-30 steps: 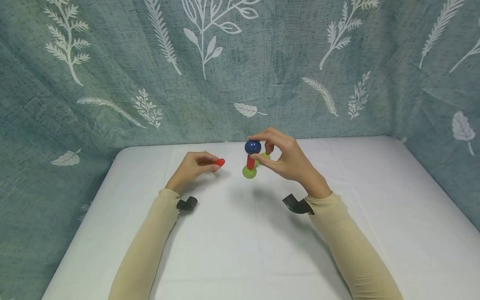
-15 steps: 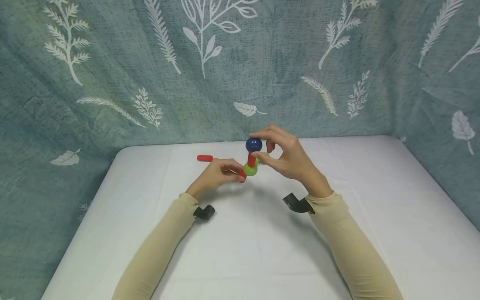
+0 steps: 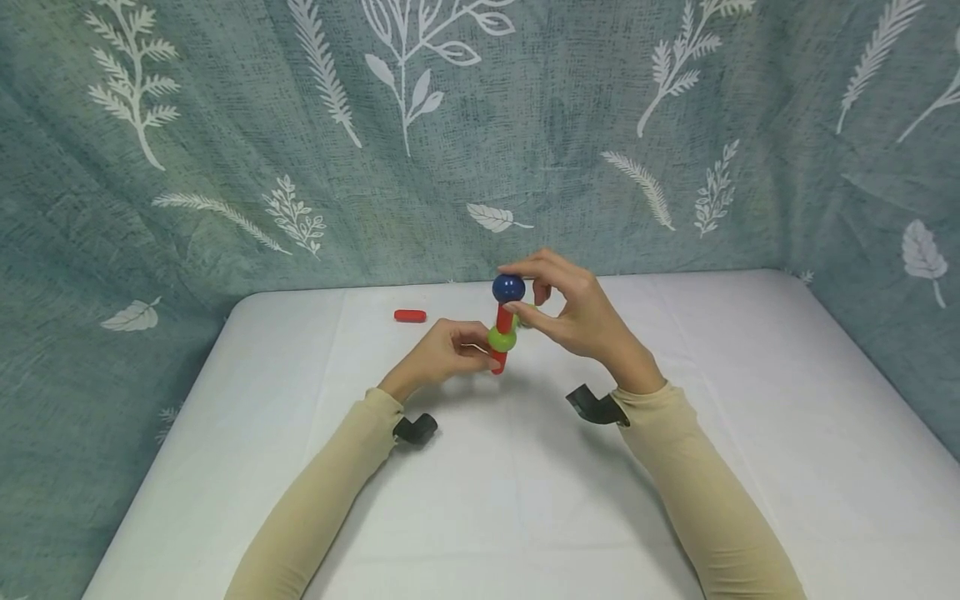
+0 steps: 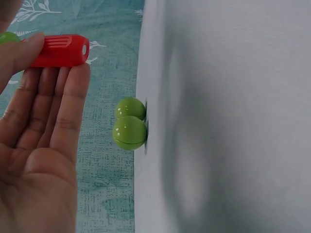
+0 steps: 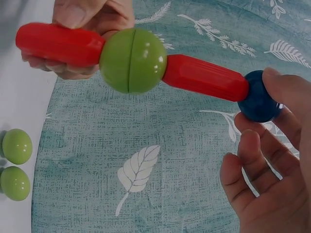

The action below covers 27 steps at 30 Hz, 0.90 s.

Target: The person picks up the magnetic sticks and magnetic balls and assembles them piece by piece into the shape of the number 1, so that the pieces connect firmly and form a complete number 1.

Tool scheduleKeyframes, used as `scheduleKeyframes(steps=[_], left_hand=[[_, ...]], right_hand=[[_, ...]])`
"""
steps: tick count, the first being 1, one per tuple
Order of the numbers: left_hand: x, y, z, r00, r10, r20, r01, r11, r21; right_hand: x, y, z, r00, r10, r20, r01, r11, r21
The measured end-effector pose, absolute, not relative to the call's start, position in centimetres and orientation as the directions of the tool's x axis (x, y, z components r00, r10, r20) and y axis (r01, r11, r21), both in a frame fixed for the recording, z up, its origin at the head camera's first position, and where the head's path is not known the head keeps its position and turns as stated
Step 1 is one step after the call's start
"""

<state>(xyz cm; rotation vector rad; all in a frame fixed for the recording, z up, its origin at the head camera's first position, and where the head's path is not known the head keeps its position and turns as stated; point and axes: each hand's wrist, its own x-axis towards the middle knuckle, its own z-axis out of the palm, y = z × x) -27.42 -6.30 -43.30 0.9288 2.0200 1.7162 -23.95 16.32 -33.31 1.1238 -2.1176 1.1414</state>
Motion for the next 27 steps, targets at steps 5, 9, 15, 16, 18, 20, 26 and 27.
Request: scheduleKeyframes(steps=[5,9,15,16,18,20,26,27], left_hand=[[-27.32,-6.24,-42.98,-0.736,0.659,0.156,0.270,0.074,0.960],[-27.32,-6.24,-42.94,-0.737,0.657,0.157,0.271,0.074,0.960],[-27.27,-6.15,-42.80,-0.735,0.658,0.164,0.273,0.065,0.960],[-27.28,-6.12,-42.79,-0.735,0.659,0.162,0.270,0.066,0.961],[-27.26,-6.05,-42.77,-0.734,0.662,0.154,0.261,0.066,0.963],[-27.26,-5.98,-42.78,-0.733,0.665,0.146,0.255,0.069,0.965],[-27.02,-5.89,-42.93,-0.730,0.668,0.146,0.266,0.082,0.960],[-26.93,-5.89,-42.97,-0.731,0.667,0.145,0.269,0.086,0.959]], right_hand=[[-23.87,16.35,-33.28,-0.549,-0.435,0.713,-0.835,0.318,-0.449],[-23.81,16.35,-33.27,-0.544,-0.438,0.716,-0.838,0.313,-0.446],[-23.75,16.25,-33.10,-0.545,-0.437,0.715,-0.838,0.310,-0.449],[-23.74,16.24,-33.07,-0.548,-0.436,0.713,-0.836,0.313,-0.451],[-23.72,16.24,-33.03,-0.555,-0.434,0.709,-0.831,0.322,-0.454],[-23.71,16.26,-33.01,-0.564,-0.429,0.705,-0.825,0.330,-0.459],[-23.84,16.34,-33.09,-0.573,-0.430,0.698,-0.819,0.333,-0.467],[-23.87,16.35,-33.12,-0.574,-0.431,0.696,-0.818,0.334,-0.468]])
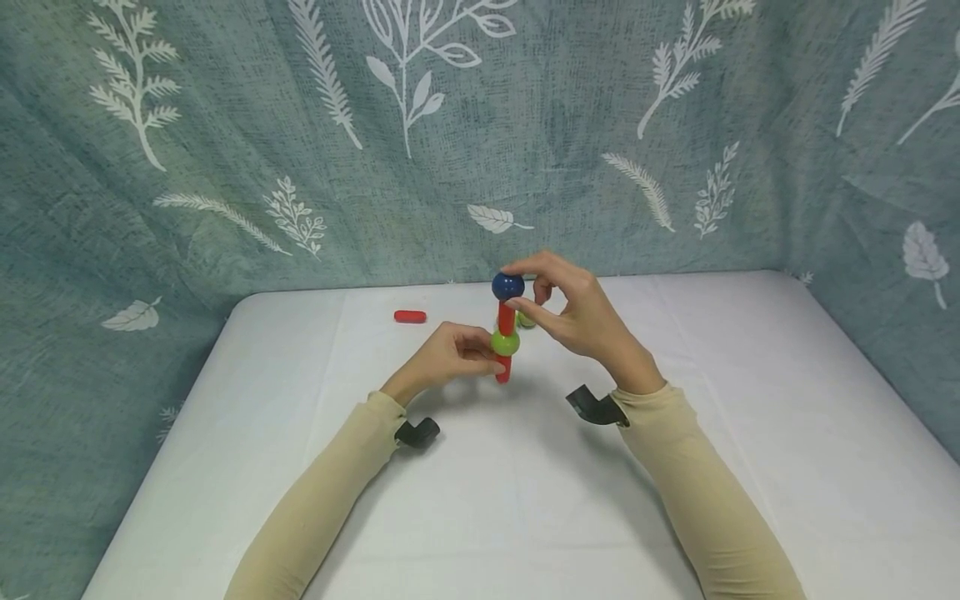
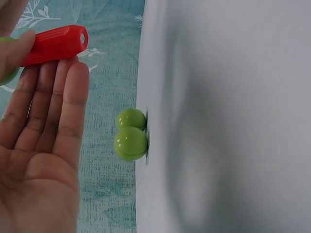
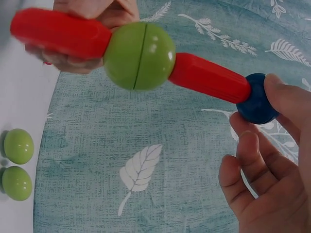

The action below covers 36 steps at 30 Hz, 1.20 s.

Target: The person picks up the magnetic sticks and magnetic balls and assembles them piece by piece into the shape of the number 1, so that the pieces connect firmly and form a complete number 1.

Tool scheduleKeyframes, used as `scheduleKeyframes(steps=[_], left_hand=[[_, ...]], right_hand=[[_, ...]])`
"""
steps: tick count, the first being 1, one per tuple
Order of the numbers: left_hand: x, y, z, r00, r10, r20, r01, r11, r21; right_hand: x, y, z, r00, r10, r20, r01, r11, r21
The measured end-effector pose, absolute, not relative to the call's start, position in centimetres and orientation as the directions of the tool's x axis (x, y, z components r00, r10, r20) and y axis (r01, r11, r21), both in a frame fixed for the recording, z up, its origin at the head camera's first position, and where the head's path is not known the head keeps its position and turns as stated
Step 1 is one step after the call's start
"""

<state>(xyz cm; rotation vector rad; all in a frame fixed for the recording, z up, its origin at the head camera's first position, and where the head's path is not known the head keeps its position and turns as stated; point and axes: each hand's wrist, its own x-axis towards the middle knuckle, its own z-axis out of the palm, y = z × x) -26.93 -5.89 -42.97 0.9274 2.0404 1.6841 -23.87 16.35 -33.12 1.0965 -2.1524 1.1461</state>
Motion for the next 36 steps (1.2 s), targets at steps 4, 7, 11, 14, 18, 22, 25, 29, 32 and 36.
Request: scheduleKeyframes(steps=[4,7,11,14,18,22,25,29,32,36], left_hand=[[-26.2,-5.8,-42.7,-0.737,0.661,0.138,0.272,0.104,0.957],[-25.7,-5.8,-42.8,-0.749,0.650,0.126,0.260,0.114,0.959],[-25.3,-6.2,-43.3,-0.762,0.638,0.109,0.240,0.123,0.963],[-24.9,-6.4,-43.4,-0.771,0.628,0.104,0.230,0.123,0.965],[-24.4,-6.6,-43.7,-0.781,0.616,0.099,0.217,0.120,0.969],[-23.7,-6.7,-43.9,-0.786,0.613,0.074,0.190,0.125,0.974],[-23.3,-6.8,-44.0,-0.791,0.610,0.044,0.155,0.132,0.979],[-22.7,-6.9,-44.0,-0.805,0.593,0.004,0.104,0.135,0.985],[-22.4,-7.0,-44.2,-0.819,0.573,-0.021,0.077,0.146,0.986],[-22.1,-6.8,-44.6,-0.832,0.549,-0.074,0.007,0.145,0.989]], right_hand=[[-24.1,16.5,-33.4,-0.592,-0.431,0.682,-0.806,0.344,-0.482],[-24.4,16.5,-33.7,-0.605,-0.429,0.671,-0.796,0.350,-0.494],[-24.5,16.5,-34.0,-0.612,-0.433,0.662,-0.791,0.354,-0.500],[-24.7,16.4,-34.2,-0.614,-0.440,0.655,-0.789,0.354,-0.502],[-24.9,16.3,-34.5,-0.620,-0.447,0.645,-0.785,0.351,-0.511],[-25.3,16.2,-35.0,-0.624,-0.450,0.638,-0.781,0.353,-0.515],[-25.7,16.2,-35.5,-0.629,-0.457,0.628,-0.777,0.350,-0.524],[-26.2,16.2,-36.2,-0.648,-0.465,0.603,-0.760,0.347,-0.549],[-26.7,16.1,-36.9,-0.670,-0.463,0.580,-0.739,0.346,-0.578],[-27.5,16.0,-38.2,-0.712,-0.455,0.535,-0.697,0.364,-0.618]])
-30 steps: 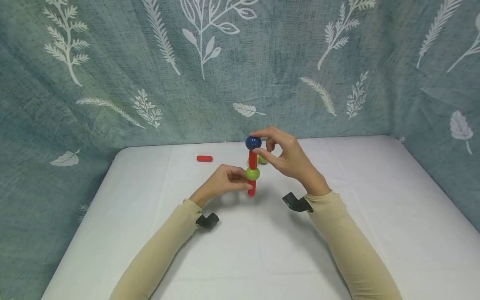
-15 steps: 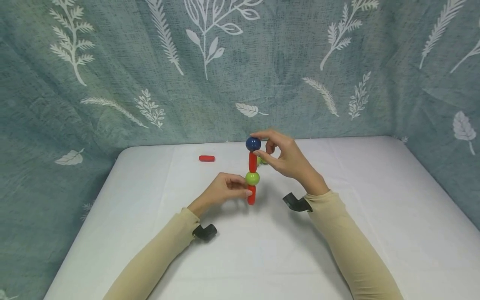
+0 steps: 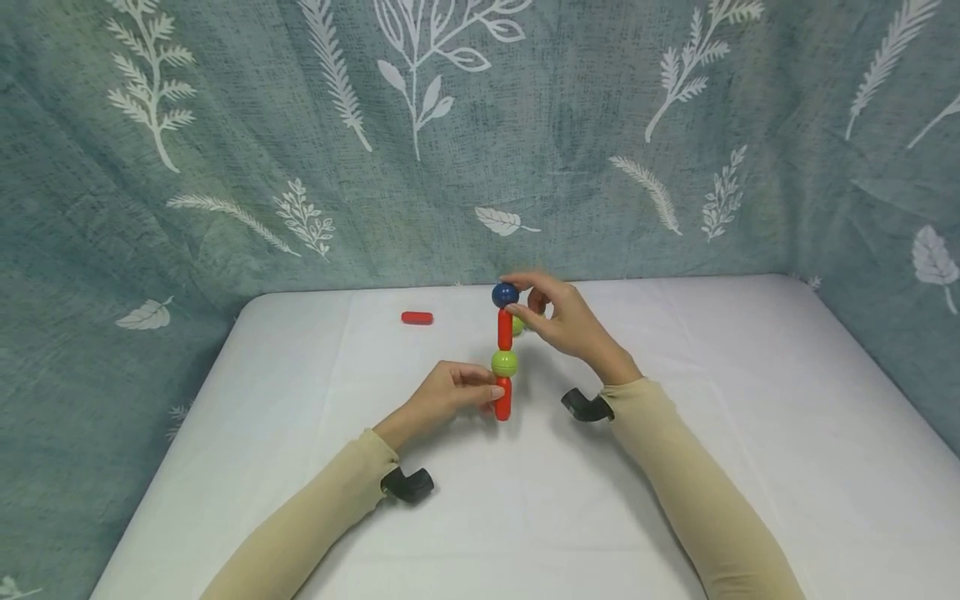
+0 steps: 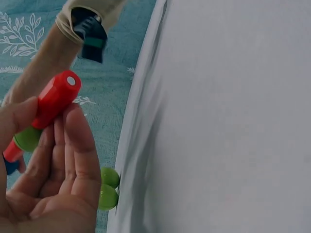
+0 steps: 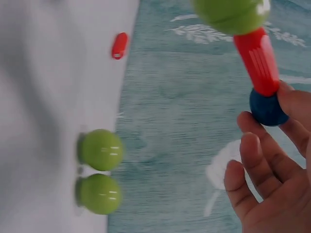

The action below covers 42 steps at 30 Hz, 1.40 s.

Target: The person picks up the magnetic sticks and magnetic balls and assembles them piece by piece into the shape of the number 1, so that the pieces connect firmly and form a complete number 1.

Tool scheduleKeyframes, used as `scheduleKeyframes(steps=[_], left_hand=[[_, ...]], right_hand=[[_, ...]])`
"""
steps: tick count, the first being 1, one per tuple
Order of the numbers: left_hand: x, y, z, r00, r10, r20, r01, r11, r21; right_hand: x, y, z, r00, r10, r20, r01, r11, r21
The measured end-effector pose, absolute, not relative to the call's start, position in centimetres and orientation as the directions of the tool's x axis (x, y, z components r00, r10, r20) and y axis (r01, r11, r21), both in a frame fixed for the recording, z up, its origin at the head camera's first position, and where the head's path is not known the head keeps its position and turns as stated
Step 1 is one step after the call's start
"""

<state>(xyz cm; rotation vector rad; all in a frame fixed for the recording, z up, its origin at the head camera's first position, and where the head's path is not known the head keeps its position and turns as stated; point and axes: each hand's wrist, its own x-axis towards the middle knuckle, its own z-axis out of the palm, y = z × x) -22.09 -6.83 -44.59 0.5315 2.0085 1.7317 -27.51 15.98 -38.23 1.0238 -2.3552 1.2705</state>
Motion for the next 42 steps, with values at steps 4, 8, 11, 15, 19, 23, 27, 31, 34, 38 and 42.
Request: scheduleKeyframes(steps=[4,8,11,15,19,23,27,31,34,38,42], left_hand=[[-21.8,-6.5,-45.0,-0.834,0.533,-0.143,-0.098,0.112,0.989],[-21.7,-6.2,-45.4,-0.838,0.515,-0.180,-0.156,0.089,0.984],[-21.7,-6.0,-45.4,-0.838,0.505,-0.206,-0.198,0.070,0.978],[-21.6,-6.0,-45.4,-0.830,0.496,-0.253,-0.257,0.062,0.964],[-21.7,-5.9,-45.5,-0.823,0.485,-0.297,-0.308,0.058,0.950],[-21.7,-5.9,-45.5,-0.826,0.456,-0.331,-0.334,0.076,0.939],[-21.6,-5.9,-45.3,-0.828,0.437,-0.352,-0.333,0.121,0.935],[-21.5,-5.9,-45.2,-0.822,0.435,-0.368,-0.332,0.159,0.930],[-21.5,-5.9,-45.1,-0.815,0.431,-0.386,-0.343,0.178,0.922],[-21.7,-5.9,-45.0,-0.806,0.428,-0.409,-0.353,0.208,0.912],[-21.7,-5.9,-44.8,-0.798,0.432,-0.420,-0.351,0.234,0.907]], right_hand=[[-28.5,15.9,-39.5,-0.746,-0.462,0.480,-0.660,0.414,-0.627],[-29.1,16.0,-40.3,-0.764,-0.473,0.439,-0.637,0.450,-0.626],[-29.6,16.1,-40.9,-0.774,-0.479,0.414,-0.625,0.475,-0.619],[-30.2,16.1,-42.1,-0.792,-0.485,0.370,-0.602,0.523,-0.603],[-30.8,16.1,-43.2,-0.802,-0.488,0.344,-0.589,0.552,-0.591],[-31.0,16.1,-43.7,-0.800,-0.489,0.348,-0.593,0.554,-0.585],[-31.2,15.9,-44.0,-0.795,-0.498,0.346,-0.599,0.560,-0.572],[-31.2,15.7,-44.2,-0.802,-0.509,0.312,-0.588,0.584,-0.560],[-31.2,15.6,-44.4,-0.814,-0.508,0.282,-0.571,0.609,-0.550],[-31.2,15.7,-44.5,-0.824,-0.508,0.251,-0.557,0.645,-0.523],[-31.1,15.8,-44.4,-0.825,-0.515,0.233,-0.556,0.667,-0.496]])
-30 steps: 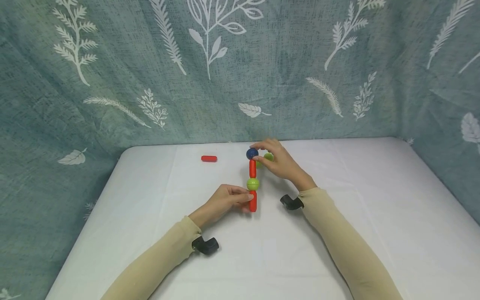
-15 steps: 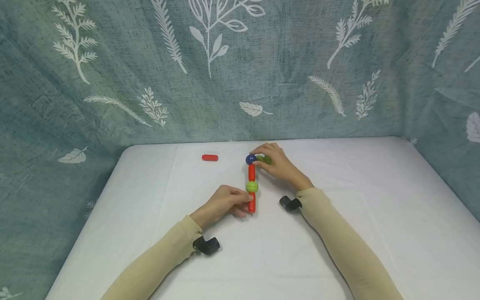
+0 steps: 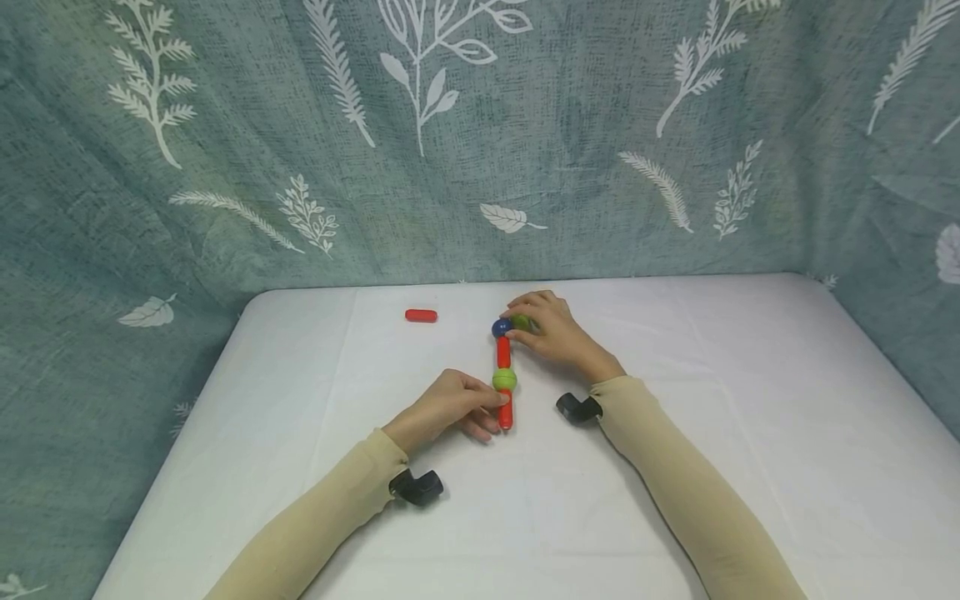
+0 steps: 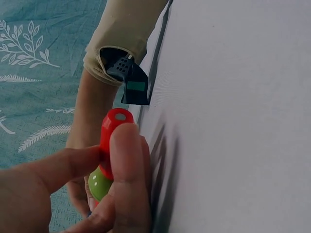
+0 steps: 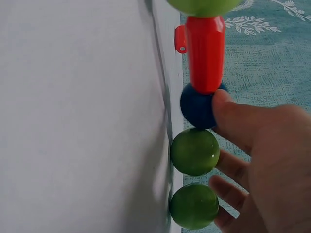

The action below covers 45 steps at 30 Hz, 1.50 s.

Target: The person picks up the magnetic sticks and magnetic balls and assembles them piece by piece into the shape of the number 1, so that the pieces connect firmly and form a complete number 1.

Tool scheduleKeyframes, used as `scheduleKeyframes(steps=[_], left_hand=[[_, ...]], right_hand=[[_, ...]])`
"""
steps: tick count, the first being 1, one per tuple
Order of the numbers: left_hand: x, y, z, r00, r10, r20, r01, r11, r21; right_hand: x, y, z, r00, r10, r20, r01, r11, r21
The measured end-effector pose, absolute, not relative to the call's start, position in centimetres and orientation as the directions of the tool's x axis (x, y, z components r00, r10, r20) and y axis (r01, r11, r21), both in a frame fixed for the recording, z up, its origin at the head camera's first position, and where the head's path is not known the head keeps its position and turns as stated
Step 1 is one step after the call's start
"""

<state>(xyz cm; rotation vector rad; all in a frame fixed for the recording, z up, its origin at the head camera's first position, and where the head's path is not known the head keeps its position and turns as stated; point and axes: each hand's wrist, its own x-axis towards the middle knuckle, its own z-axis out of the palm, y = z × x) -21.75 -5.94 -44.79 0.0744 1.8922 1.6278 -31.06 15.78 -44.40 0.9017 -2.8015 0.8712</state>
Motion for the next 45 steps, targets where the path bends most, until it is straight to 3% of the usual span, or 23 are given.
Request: scheduleKeyframes(steps=[45], left_hand=[[-21.69,-6.13,-44.52,-0.786,0.438,-0.437,-0.334,0.293,0.896]], right_hand=[[-30.96,15.78,-44.97,-0.827,-0.523,0.207,-0.555,0.696,-0.456]])
